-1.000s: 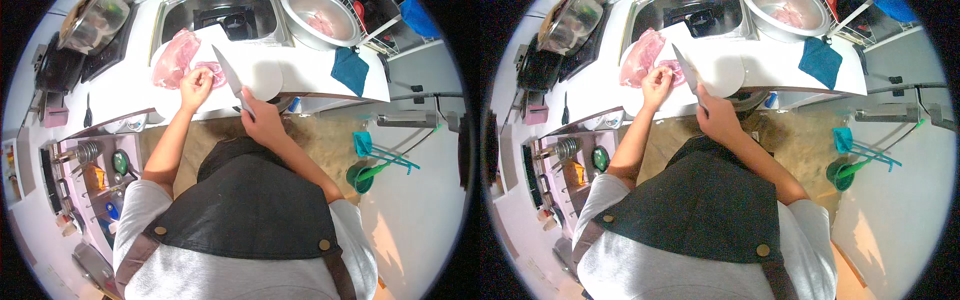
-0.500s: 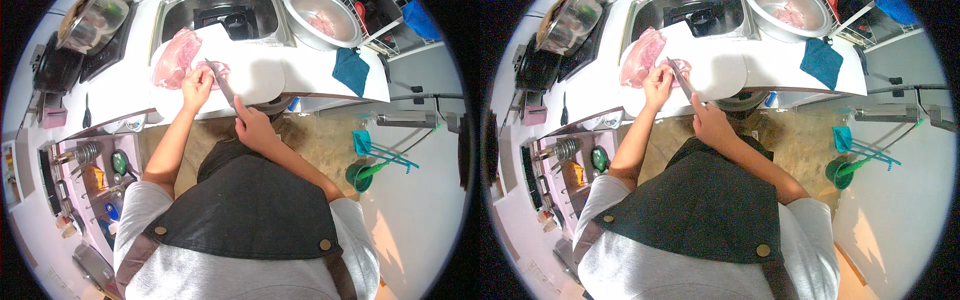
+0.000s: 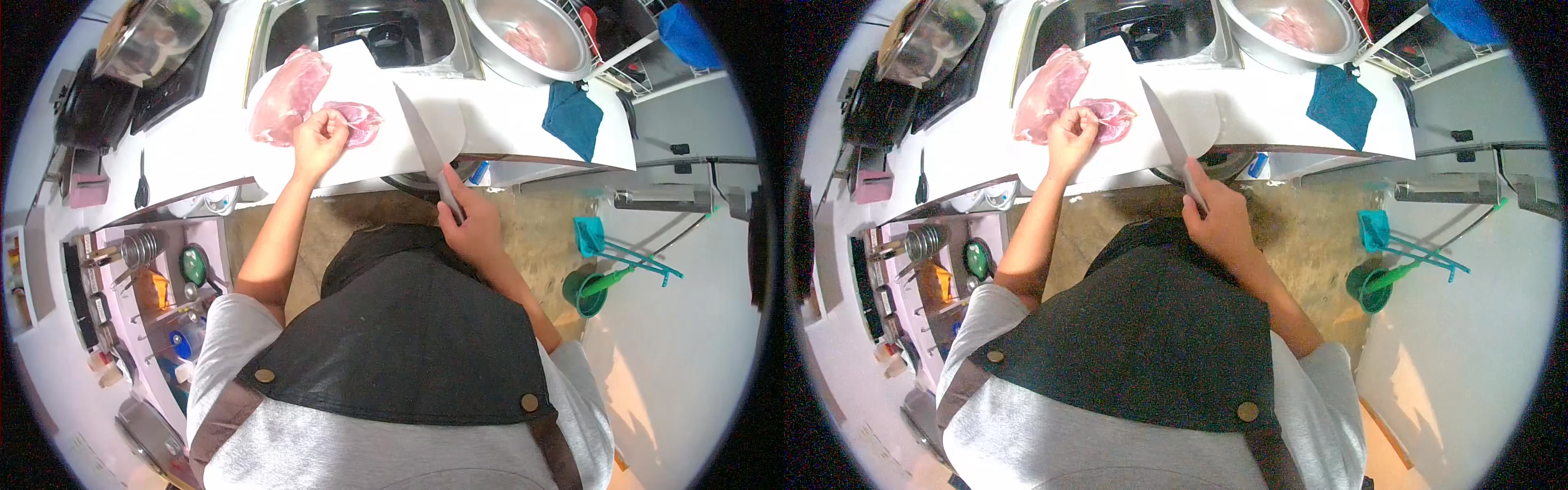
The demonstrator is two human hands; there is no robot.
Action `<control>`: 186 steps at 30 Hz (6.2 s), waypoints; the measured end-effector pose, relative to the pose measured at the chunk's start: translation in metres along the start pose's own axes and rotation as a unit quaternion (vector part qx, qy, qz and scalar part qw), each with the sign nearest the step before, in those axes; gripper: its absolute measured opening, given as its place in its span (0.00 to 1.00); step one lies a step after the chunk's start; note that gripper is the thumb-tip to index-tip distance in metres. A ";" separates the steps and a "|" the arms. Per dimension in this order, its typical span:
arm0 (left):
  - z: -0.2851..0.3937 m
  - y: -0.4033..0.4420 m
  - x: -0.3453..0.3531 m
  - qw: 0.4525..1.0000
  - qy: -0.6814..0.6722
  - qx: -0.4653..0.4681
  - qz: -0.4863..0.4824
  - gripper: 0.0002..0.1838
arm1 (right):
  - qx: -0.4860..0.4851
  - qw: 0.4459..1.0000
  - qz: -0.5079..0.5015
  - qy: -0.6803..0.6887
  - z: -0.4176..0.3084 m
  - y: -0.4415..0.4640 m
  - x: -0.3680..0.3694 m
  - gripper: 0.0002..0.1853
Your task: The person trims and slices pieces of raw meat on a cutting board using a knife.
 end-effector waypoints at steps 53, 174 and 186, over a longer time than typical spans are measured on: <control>0.037 -0.007 0.040 0.934 0.305 0.148 -0.116 0.09 | -0.023 0.982 -0.127 -0.136 0.001 0.075 0.061 0.27; 0.062 -0.052 -0.009 0.986 0.165 0.003 0.038 0.07 | -0.215 0.869 0.051 -0.443 -0.020 0.068 -0.048 0.24; 0.065 -0.053 0.001 0.981 0.190 0.029 -0.008 0.07 | -0.203 0.880 0.042 -0.427 -0.020 0.072 -0.035 0.22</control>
Point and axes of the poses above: each hand's wrist, its own y-axis towards the middle knuckle, its own x-axis out of the palm, z = x × y, the point moved 9 cm from there along y, towards the middle knuckle, and after that the axes turned 9 degrees about -z, right-handed, at the moved point
